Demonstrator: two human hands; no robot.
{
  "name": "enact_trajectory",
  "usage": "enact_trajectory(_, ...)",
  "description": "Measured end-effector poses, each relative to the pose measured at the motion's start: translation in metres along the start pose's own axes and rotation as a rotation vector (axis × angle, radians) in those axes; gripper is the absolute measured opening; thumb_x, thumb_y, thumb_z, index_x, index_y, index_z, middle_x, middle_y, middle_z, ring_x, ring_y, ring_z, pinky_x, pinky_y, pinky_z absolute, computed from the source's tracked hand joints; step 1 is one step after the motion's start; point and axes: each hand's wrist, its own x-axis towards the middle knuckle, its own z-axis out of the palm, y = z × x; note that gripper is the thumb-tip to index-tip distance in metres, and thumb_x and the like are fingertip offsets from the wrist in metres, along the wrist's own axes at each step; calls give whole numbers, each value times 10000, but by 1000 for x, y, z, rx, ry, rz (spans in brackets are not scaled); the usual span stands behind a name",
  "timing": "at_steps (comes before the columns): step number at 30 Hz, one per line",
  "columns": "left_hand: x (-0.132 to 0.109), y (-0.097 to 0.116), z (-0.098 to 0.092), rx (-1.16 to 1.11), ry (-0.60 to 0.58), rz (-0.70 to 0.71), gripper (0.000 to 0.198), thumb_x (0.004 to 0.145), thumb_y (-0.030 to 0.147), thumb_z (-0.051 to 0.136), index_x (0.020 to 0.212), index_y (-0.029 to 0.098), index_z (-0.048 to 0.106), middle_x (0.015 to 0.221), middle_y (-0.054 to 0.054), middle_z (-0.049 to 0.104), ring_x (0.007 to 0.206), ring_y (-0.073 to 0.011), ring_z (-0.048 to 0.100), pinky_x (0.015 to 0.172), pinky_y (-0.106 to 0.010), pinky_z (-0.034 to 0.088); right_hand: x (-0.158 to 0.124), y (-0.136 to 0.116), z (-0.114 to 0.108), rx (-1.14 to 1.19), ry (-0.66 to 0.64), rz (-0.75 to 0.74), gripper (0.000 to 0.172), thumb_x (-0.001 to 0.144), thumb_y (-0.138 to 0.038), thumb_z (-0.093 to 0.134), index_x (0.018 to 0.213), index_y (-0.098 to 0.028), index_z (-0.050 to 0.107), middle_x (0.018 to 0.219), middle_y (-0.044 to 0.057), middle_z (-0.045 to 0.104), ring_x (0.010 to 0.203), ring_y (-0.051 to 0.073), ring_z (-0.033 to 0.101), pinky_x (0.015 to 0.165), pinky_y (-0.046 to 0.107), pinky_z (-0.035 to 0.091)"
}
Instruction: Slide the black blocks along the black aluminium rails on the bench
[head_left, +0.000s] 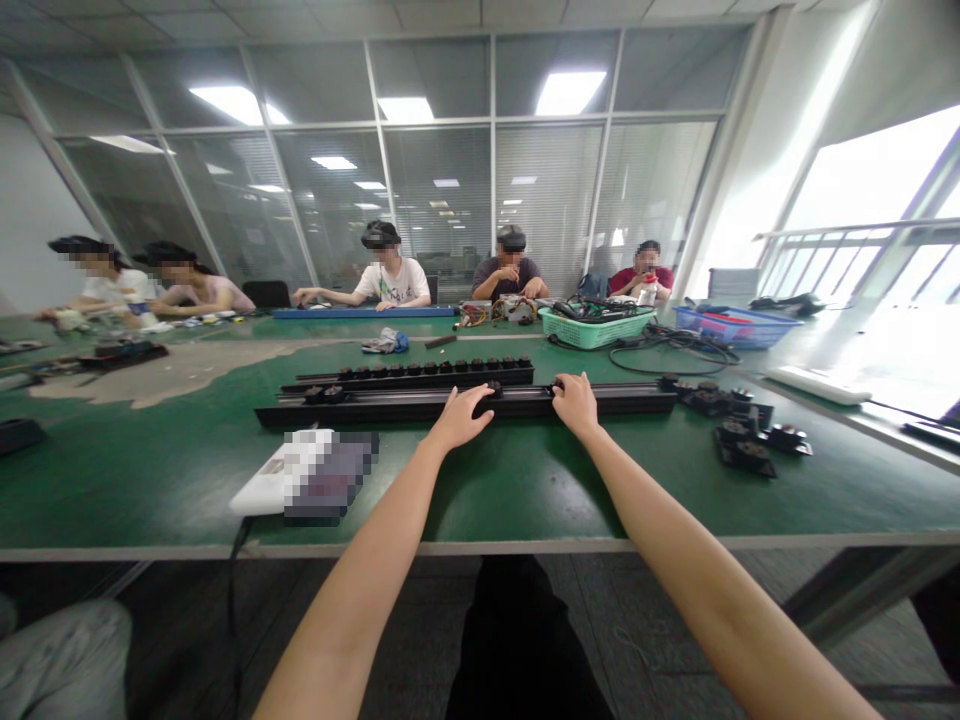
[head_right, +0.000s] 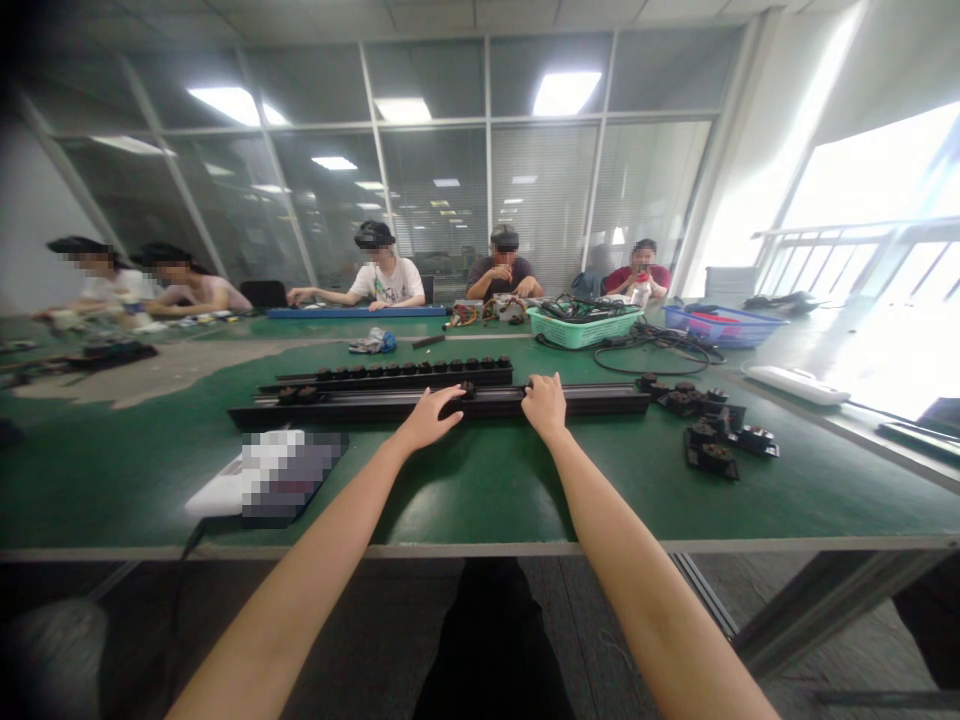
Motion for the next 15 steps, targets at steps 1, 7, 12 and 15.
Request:
enact_trajectory(1,0,0,0,0,0,1,470,977,330,586,1441,257,571,1598,-113,534,1499,-278,485,1296,-653,148,0,1,0,2,14,-6,309,869,-110,493,1063,-183,722,998,113,743,1073,277,647,1256,580,290)
enact_trajectory(7,0,-2,1,-3,2,6,471,980,335,582,1444,255,566,1599,-112,532,1502,-276,482,1301,-645,139,0,4,3,-3,25,-13,286,873,-132,491,1035,-180,722,995,124,738,1068,279,641,1255,576,304)
enact_trajectory(12,-1,-1,0,-8,1,8,471,983,336,581,1444,242,565,1596,-121,535,1504,-275,480,1304,-640,135,0,5,2,6,33,-2,320,865,-119,487,1069,-182,726,1009,121,742,1097,283,641,1252,589,297)
enact_trajectory(15,0,-2,0,-5,0,8,469,982,334,579,1443,252,566,1593,-110,540,1500,-275,484,1305,-640,133,0,6,1,-18,20,18,331,867,-120,482,1082,-154,731,1036,146,745,1111,291,643,1254,579,292)
